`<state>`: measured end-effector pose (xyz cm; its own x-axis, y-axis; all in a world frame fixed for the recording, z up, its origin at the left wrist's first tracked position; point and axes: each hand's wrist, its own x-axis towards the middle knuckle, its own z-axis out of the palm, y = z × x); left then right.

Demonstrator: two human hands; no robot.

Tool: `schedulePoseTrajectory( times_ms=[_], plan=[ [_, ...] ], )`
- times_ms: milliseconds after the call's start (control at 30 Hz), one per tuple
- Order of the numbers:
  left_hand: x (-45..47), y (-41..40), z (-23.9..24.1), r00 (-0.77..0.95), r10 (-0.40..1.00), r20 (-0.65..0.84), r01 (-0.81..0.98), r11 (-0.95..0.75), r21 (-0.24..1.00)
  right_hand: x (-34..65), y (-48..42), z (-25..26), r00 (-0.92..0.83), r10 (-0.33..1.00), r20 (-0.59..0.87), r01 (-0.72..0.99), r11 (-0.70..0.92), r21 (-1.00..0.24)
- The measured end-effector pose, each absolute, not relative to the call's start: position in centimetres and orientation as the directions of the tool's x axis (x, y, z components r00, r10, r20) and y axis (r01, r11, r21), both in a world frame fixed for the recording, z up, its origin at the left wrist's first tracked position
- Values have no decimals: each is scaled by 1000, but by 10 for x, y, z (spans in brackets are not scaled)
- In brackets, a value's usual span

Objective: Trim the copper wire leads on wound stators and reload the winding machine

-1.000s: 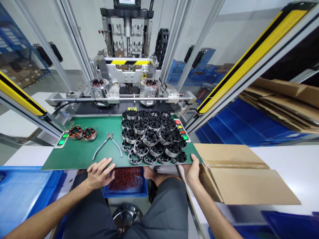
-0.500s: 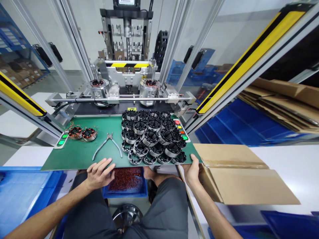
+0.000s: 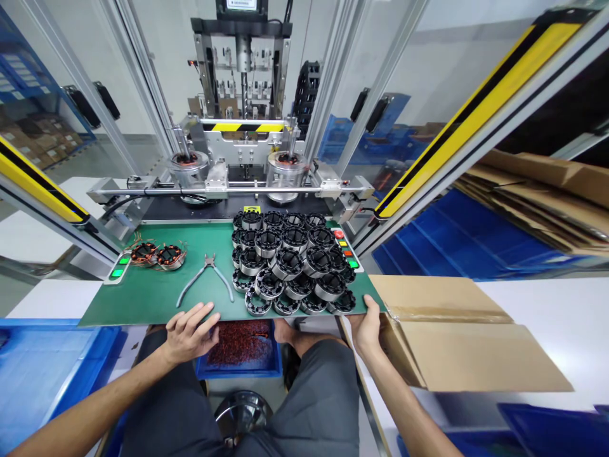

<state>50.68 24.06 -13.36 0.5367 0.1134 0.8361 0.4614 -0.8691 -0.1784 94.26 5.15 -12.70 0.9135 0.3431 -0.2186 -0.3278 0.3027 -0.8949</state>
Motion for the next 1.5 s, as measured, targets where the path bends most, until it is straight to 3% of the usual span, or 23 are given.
schedulePoseTrajectory(
  times_ms=[1500],
  plan=[
    [505,241,-138,546,111,830,460,-868,-187,942,51,-126,909,356,-219,-328,283,-901]
  ],
)
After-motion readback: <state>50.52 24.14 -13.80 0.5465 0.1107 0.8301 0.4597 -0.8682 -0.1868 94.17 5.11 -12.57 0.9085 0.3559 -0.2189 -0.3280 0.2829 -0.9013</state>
